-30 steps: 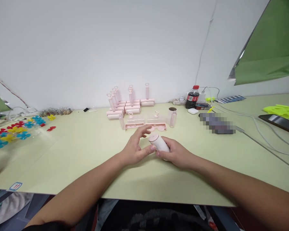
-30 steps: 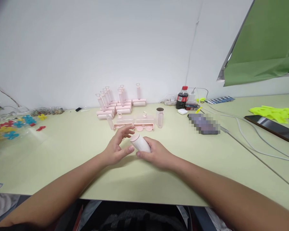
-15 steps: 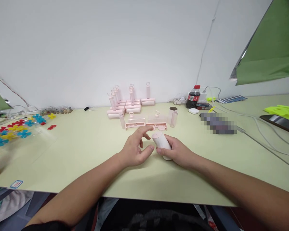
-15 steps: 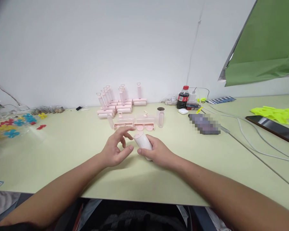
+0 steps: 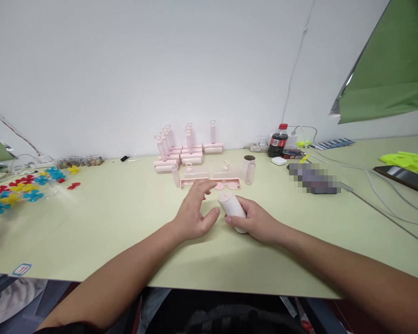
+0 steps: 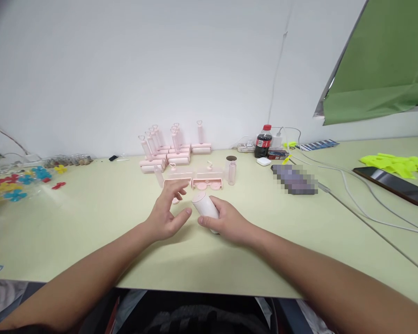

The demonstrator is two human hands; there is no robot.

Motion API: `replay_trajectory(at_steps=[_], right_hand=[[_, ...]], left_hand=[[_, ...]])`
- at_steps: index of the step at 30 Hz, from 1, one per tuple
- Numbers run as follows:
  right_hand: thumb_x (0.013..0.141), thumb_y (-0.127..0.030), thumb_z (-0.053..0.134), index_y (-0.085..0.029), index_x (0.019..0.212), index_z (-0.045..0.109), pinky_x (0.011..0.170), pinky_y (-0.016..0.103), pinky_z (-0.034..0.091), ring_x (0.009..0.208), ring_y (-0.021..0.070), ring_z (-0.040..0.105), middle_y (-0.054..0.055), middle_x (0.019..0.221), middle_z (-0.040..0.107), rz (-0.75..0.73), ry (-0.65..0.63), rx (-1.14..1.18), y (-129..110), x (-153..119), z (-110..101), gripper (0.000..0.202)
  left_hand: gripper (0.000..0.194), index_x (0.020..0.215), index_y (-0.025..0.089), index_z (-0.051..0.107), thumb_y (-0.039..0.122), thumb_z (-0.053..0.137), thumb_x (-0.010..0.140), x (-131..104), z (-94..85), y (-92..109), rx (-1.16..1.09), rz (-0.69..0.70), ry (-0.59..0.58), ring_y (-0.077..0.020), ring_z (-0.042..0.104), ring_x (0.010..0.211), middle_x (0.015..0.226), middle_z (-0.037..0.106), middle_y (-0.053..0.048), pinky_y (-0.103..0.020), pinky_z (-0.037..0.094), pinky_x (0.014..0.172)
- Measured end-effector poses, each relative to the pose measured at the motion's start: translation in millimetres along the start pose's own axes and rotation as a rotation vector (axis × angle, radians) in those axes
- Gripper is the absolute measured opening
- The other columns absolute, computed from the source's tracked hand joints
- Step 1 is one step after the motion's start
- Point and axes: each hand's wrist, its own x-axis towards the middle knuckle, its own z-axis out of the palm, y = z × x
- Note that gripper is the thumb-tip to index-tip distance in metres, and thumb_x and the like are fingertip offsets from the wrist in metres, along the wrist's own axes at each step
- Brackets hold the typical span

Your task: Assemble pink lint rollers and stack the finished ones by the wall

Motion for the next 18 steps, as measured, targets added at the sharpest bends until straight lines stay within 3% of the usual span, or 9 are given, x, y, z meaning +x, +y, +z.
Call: replay_trajectory(at_steps=[2, 5, 9, 13, 15, 18], right_hand=[[0.077, -0.045, 0.067, -0.019, 0.093, 0.054, 0.061, 0.027, 0.034, 0.069, 0.0161, 0.043, -0.001, 0.078, 0.05, 0.012, -0.012, 0.007, 0.6, -0.3, -0.4, 0.033], [0.078, -0.048, 0.066, -0.019, 0.09, 0.052, 0.062, 0.027, 0.034, 0.069, 0.0157, 0.043, -0.001, 0.077, 0.048, 0.007, -0.02, 0.011, 1.8, -0.2, -1.2, 0.034], [0.081, -0.051, 0.063, -0.02, 0.088, 0.049, 0.062, 0.027, 0.034, 0.069, 0.0158, 0.044, -0.001, 0.076, 0.049, -0.007, -0.028, 0.013, 3.5, 0.5, -1.8, 0.035], [0.083, -0.053, 0.061, -0.02, 0.086, 0.048, 0.06, 0.027, 0.033, 0.066, 0.015, 0.042, -0.001, 0.075, 0.047, -0.026, -0.016, 0.015, 3.5, 0.3, -1.9, 0.036], [0.083, -0.053, 0.061, -0.02, 0.085, 0.048, 0.059, 0.027, 0.032, 0.066, 0.0145, 0.041, -0.002, 0.074, 0.045, -0.034, 0.006, 0.006, 3.2, 0.4, -2.2, 0.036], [0.082, -0.054, 0.061, -0.02, 0.083, 0.048, 0.058, 0.026, 0.031, 0.064, 0.0138, 0.039, -0.003, 0.072, 0.043, -0.026, 0.041, -0.001, 2.9, 1.2, -2.9, 0.037]], left_hand=[[0.055, 0.137, 0.024, 0.037, 0.025, 0.053, 0.084, 2.1, -0.6, -3.6, 0.086, -0.1, -0.075, -0.0235, 0.053, 0.108, 0.126, 0.054, -0.01, -0.039, 0.048, 0.089], [0.054, 0.136, 0.021, 0.043, 0.028, 0.054, 0.083, 4.5, -0.6, -14.6, 0.347, -0.294, -0.225, -0.0312, 0.047, 0.12, 0.131, 0.052, -0.013, -0.048, 0.042, 0.098], [0.055, 0.137, 0.02, 0.045, 0.039, 0.052, 0.086, 4.7, -0.8, -27.8, 0.561, -0.509, -0.428, -0.0382, 0.049, 0.117, 0.125, 0.055, -0.018, -0.053, 0.043, 0.091], [0.028, 0.107, 0.02, 0.063, 0.032, 0.043, 0.091, 5.2, -2.9, -30.8, 0.568, -0.495, -0.536, -0.0323, 0.058, 0.103, 0.107, 0.061, -0.014, -0.043, 0.047, 0.083], [0.025, 0.096, 0.02, 0.065, 0.03, 0.042, 0.092, 5.6, -3.4, -29.9, 0.547, -0.482, -0.557, -0.0296, 0.06, 0.099, 0.103, 0.061, -0.013, -0.04, 0.047, 0.081], [0.026, 0.095, 0.018, 0.064, 0.034, 0.044, 0.091, 6.8, -3.5, -26.7, 0.529, -0.468, -0.554, -0.0274, 0.062, 0.095, 0.102, 0.061, -0.012, -0.037, 0.047, 0.078]])
